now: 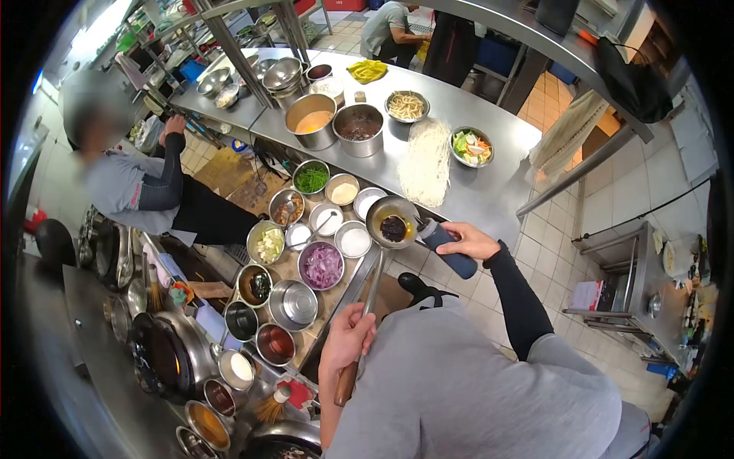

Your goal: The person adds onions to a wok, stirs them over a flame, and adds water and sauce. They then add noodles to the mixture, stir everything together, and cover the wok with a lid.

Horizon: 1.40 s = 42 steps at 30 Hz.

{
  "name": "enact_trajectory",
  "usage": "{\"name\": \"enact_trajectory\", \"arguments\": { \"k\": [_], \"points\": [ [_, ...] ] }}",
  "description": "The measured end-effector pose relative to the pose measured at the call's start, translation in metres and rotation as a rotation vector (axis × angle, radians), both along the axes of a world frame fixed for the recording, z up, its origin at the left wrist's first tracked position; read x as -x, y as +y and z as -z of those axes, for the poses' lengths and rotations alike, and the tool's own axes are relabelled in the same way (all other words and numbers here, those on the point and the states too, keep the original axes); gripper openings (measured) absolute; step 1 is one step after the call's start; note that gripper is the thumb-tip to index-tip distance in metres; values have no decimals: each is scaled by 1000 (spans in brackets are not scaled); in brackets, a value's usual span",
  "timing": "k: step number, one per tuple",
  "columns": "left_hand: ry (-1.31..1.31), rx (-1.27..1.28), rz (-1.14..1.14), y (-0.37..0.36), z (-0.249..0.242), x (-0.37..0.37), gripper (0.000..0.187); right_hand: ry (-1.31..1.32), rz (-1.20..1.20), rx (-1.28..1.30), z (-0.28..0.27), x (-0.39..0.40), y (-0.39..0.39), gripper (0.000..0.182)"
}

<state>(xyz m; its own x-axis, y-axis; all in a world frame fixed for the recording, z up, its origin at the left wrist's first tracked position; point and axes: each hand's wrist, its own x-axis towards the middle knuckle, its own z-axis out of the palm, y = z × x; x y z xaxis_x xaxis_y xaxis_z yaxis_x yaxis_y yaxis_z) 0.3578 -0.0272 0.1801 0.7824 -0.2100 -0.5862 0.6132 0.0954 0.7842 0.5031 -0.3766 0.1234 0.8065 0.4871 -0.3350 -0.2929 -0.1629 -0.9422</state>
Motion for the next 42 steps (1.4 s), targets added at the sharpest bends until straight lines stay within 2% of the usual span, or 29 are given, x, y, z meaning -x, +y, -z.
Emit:
{"name": "enact_trajectory", "arguments": {
  "k": [2, 3, 6, 8, 10, 12, 15, 16, 20, 22, 24, 26, 28, 29, 30, 32, 35, 39, 42],
  "points": [
    [-13, -19, -4, -4, -4, -6, 37, -53, 66, -140, -24, 0, 10, 53],
    [-13, 5, -7, -5, -6, -9, 37, -91, 36, -178, -26, -8, 6, 61],
    [-15, 60, -9, -8, -9, -17, 40, -251, 113, -339, -100, -22, 5, 63],
    [-21, 79, -2, -12, -7, -20, 40, -437, 52, -365, -151, -47, -11, 66],
    [-31, 77, -11, -17, -6, -21, 39, -646, 70, -425, -219, -65, -11, 69],
    [-59, 84, -16, -19, 3, -21, 38, -877, 122, -417, -259, -88, -18, 68],
    [-66, 91, -17, -24, 2, -20, 36, -976, 22, -431, -297, -108, -27, 61],
    [-68, 94, -24, -27, 1, -19, 36, -937, 16, -438, -298, -113, -30, 65],
    [-47, 63, -33, -32, -3, -19, 36, -778, -141, -469, -264, -133, -32, 87],
    [-44, 21, -32, -35, -6, -20, 37, -555, -267, -446, -225, -140, -34, 79],
    [-37, 9, -32, -38, -11, -22, 37, -392, -220, -240, -189, -130, -33, 73],
    [-30, 10, -36, -40, -14, -24, 36, -332, -443, 83, -134, -150, -40, 53],
    [-35, -15, -32, -42, -15, -26, 35, -300, -594, 365, -109, -152, -29, 47],
    [-39, -28, -27, -43, -15, -27, 34, -237, -604, 474, -101, -149, -22, 46],
    [-37, -42, -26, -44, -13, -28, 34, -299, -713, 665, -81, -156, -22, 50],
    [-33, -69, -22, -46, -9, -31, 33, -237, -734, 855, -51, -163, -23, 55],
    [-24, -91, -23, -50, -13, -36, 34, -287, -685, 872, -56, -159, -29, 55],
    [-12, -58, -35, -50, -18, -41, 40, -261, -357, 387, -68, -128, -58, 54],
    [-11, -18, -68, -53, -26, -46, 39, -102, -123, -57, -62, -119, -66, 66]
  ]
}}
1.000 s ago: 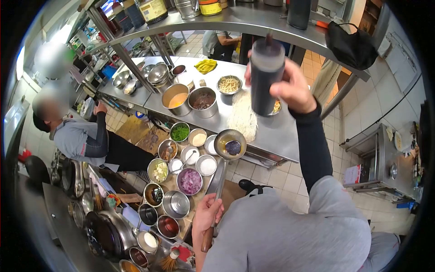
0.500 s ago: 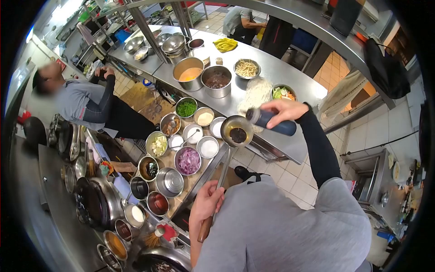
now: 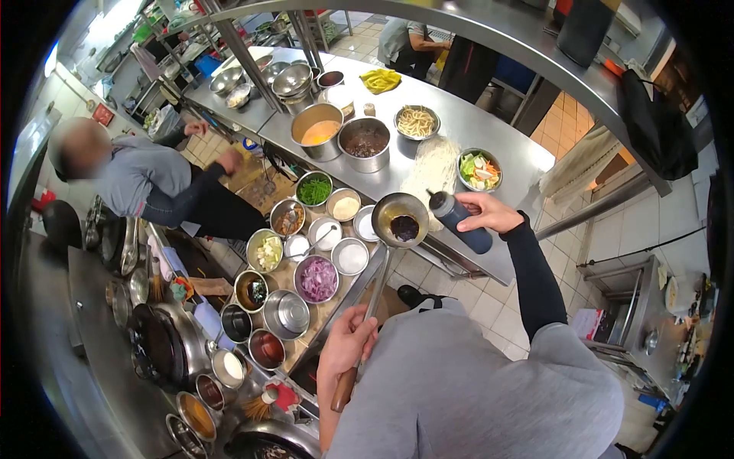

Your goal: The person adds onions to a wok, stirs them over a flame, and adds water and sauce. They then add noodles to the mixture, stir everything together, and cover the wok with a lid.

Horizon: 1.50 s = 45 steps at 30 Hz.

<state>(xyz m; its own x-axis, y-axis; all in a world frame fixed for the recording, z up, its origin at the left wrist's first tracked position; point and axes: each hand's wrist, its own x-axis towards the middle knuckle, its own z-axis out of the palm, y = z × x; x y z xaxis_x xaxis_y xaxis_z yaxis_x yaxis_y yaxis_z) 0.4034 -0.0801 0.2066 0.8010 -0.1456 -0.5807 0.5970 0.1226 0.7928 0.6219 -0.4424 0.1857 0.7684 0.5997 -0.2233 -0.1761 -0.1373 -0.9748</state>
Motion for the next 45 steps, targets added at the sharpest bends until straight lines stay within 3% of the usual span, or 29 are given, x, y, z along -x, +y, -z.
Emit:
{"name": "enact_trajectory", "arguments": {
  "k": [3, 6, 9, 10, 12, 15, 18, 21, 22, 23, 24, 25, 28, 29, 30, 32, 34, 35, 38, 39, 41, 43, 45],
  "points": [
    [-23, 41, -20, -2, -5, -7, 38, -168, -3, -309, -60, -6, 11, 71],
    [-44, 89, -32, -3, -5, -11, 38, -502, 55, -491, -151, -21, 26, 94],
    [-56, 119, -38, -6, -3, -13, 36, -908, 312, -519, -252, -34, 39, 82],
    [-60, 120, -52, -7, -1, -12, 36, -922, 388, -616, -277, -41, 41, 62],
    [-65, 122, -89, -10, 3, -7, 35, -1025, 487, -781, -315, -54, 52, 44],
    [-101, 192, -153, -12, 19, 4, 31, -1150, 757, -480, -323, -99, 45, 37],
    [-70, 147, -227, -15, 23, 15, 35, -1327, 1187, -183, -317, -132, 62, 38],
    [-46, 164, -326, -18, 26, 30, 33, -1261, 1365, 15, -318, -156, 68, 41],
    [-36, 170, -360, -20, 26, 34, 32, -1320, 1477, 146, -311, -174, 65, 48],
    [-26, 176, -405, -21, 27, 41, 31, -1473, 1567, 565, -294, -226, 23, 75],
    [-17, 183, -471, -22, 27, 50, 30, -1485, 1605, 513, -300, -201, 37, 76],
    [-29, 174, -494, -23, 29, 59, 30, -1525, 1549, 507, -307, -163, 54, 64],
    [-38, 193, -667, -21, 36, 96, 29, -1405, 1065, -413, -267, -116, 133, 52],
    [-6, 189, -739, -23, 33, 107, 33, -1303, 813, -461, -247, -100, 156, 47],
    [24, 185, -816, -24, 30, 122, 38, -1124, 582, -419, -217, -97, 169, 39],
    [-40, 205, -920, -29, 26, 150, 38, -1037, 96, -251, -161, -81, 209, 23],
    [-43, 230, -1137, -37, 28, 180, 34, -655, -325, -261, -89, -54, 255, 10],
    [-49, 225, -1231, -40, 28, 193, 33, -663, -495, -182, -63, -34, 274, 8],
    [-92, 178, -1479, -43, 38, 221, 31, -327, -809, -113, 38, 41, 311, 10],
    [-106, 142, -1569, -42, 40, 225, 31, -385, -945, -63, 37, 76, 324, 12],
    [-175, 89, -1717, -26, 46, 234, 30, -258, -1152, -4, 52, 137, 351, 12],
    [-191, 16, -1935, -6, 58, 238, 26, -347, -1402, -110, 56, 190, 376, 13],
    [-251, -56, -2065, 21, 67, 246, 25, -53, -1552, -68, 71, 241, 398, 17]
  ]
}}
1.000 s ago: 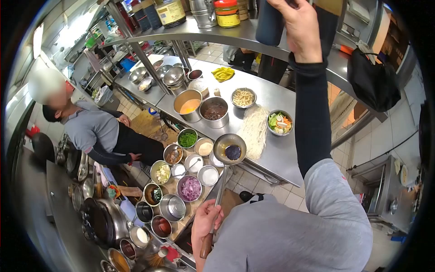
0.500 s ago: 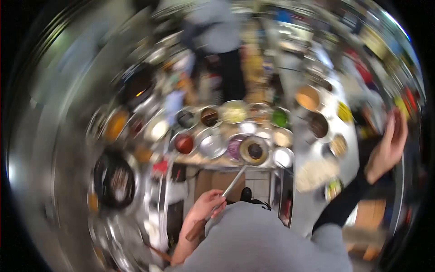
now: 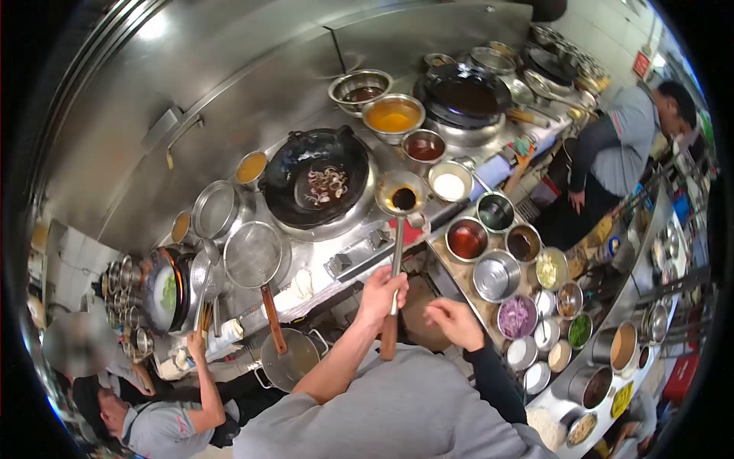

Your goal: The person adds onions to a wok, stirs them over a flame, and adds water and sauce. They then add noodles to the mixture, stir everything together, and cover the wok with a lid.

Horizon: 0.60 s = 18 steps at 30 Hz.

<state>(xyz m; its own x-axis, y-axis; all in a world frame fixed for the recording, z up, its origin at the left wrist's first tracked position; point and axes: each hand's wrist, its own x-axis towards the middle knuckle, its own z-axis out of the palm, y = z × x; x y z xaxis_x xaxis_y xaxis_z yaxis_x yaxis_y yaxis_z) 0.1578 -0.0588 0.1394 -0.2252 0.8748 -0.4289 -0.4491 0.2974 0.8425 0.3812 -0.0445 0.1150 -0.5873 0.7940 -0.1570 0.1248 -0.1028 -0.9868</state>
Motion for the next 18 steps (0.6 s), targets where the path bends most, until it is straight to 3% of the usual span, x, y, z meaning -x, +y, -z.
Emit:
{"name": "enact_trajectory", "arguments": {
  "k": [3, 4, 5, 7, 8, 9, 11, 13, 18],
  "points": [
    [-71, -177, -131, 48, 38, 29, 30, 199, -26, 457, -22, 83, 34, 26],
    [-5, -150, -160, 60, 30, 41, 33, 429, -60, 710, -26, 111, 44, 28],
    [47, -122, -93, 68, 21, 60, 35, 444, -43, 779, -35, 133, 56, 23],
    [-88, -167, -102, 84, 21, 91, 37, 494, -60, 849, -9, 171, 88, 17],
    [-89, -130, -129, 90, 31, 108, 36, 357, 53, 739, -2, 196, 107, 12],
    [-89, -89, -156, 93, 51, 126, 34, 194, -55, 553, 9, 211, 131, 11],
    [-66, -35, -185, 83, 74, 157, 31, -305, -149, 75, 16, 234, 166, 25],
    [-20, -15, -185, 58, 85, 185, 27, -498, -32, -978, 108, 250, 202, 27],
    [21, 115, -478, -23, 123, 220, 19, -313, -109, -38, 66, 313, 190, 22]
  ]
}}
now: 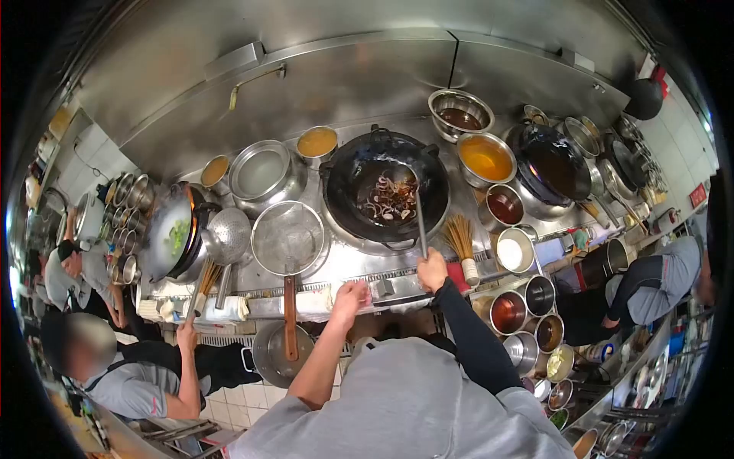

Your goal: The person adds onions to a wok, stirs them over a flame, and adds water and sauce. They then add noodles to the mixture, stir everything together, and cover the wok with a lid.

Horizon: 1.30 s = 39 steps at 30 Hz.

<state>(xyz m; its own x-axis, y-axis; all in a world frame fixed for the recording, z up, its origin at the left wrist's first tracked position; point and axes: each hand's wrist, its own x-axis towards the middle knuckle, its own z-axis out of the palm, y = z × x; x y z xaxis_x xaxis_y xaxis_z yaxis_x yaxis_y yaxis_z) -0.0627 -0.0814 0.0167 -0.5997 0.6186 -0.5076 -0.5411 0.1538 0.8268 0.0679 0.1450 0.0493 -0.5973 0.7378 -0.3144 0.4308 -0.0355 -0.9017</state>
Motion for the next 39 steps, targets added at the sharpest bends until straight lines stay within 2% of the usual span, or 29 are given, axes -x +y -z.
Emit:
{"name": "enact_trajectory", "arguments": {
  "k": [1, 3, 5, 7, 8, 11, 12, 13, 15, 16, 19, 20, 23, 24, 26, 27, 28, 29, 31, 32, 33, 34, 35, 36, 37, 38, 39],
  "points": [
    [-13, 44, -42, -15, 4, 6, 20, 26, 17, 189, -3, 7, 0, 22],
    [-16, 89, -150, -38, 13, 18, 22, 323, 68, 802, -5, 11, 6, 16],
    [40, 110, -234, -57, 23, 31, 20, 594, 107, 1419, -33, -4, 27, 13],
    [37, 77, -327, -69, 21, 42, 14, 746, 250, 1806, -46, -13, 38, 15],
    [36, 72, -381, -74, 21, 45, 11, 721, 240, 1776, -48, -11, 37, 19],
    [150, 223, -386, -84, 38, 59, 8, 563, 114, 1570, -52, -3, 19, 18],
    [282, 292, -347, -91, 59, 66, 9, 455, 84, 1408, -54, -7, 19, 12],
    [498, 430, -282, -97, 72, 71, 11, 415, -60, 1190, -49, -16, 25, 9],
    [923, 706, -134, -105, 89, 78, 15, 93, -113, 592, -82, -23, 26, 11],
    [956, 721, -100, -104, 93, 82, 16, -32, -173, 373, -65, -27, 37, 15],
    [1026, 822, 8, -99, 108, 87, 21, -163, -191, -806, -32, -30, 41, 21],
    [1031, 893, 42, -98, 113, 86, 21, -242, -120, -691, -22, -27, 38, 28],
    [1044, 979, 68, -91, 109, 76, 23, -227, -18, -655, 9, -18, 23, 31],
    [1049, 989, 65, -90, 104, 73, 23, -184, -56, -728, 16, -12, 17, 26],
    [1046, 984, 103, -89, 98, 70, 25, 73, -17, 201, 22, -17, 26, 22],
    [1047, 980, 122, -89, 96, 70, 25, 213, 8, 661, 1, -15, 30, 20],
    [1068, 968, 127, -90, 96, 70, 25, 356, 126, 897, -36, -16, 32, 18],
    [1091, 954, 131, -91, 97, 71, 24, 605, 179, 1443, -33, -27, 53, 20],
    [1125, 909, 150, -99, 96, 69, 22, 746, 398, 1824, -61, -38, 64, 23],
    [1138, 871, 167, -102, 94, 70, 21, 680, 204, 1735, -43, -38, 70, 20],
    [1150, 826, 192, -105, 94, 70, 20, 325, 33, 1015, -41, -34, 54, 13],
    [1162, 811, 222, -116, 105, 73, 20, 93, 35, 611, -30, -26, 34, 14],
    [989, 852, 282, -116, 80, 62, 24, -222, -146, 196, -44, -25, 22, 22],
    [804, 905, 459, -113, 43, 51, 25, -63, -218, -597, 58, -24, 23, 29],
    [630, 960, 660, -107, 26, 46, 27, -346, -286, -383, -12, -29, 11, 40],
    [766, 808, 941, -118, 48, 48, 24, -336, -272, -467, 12, -36, 9, 48],
    [783, 729, 1111, -120, 57, 43, 24, -364, -224, -436, 1, -44, 2, 59]
  ]
}}
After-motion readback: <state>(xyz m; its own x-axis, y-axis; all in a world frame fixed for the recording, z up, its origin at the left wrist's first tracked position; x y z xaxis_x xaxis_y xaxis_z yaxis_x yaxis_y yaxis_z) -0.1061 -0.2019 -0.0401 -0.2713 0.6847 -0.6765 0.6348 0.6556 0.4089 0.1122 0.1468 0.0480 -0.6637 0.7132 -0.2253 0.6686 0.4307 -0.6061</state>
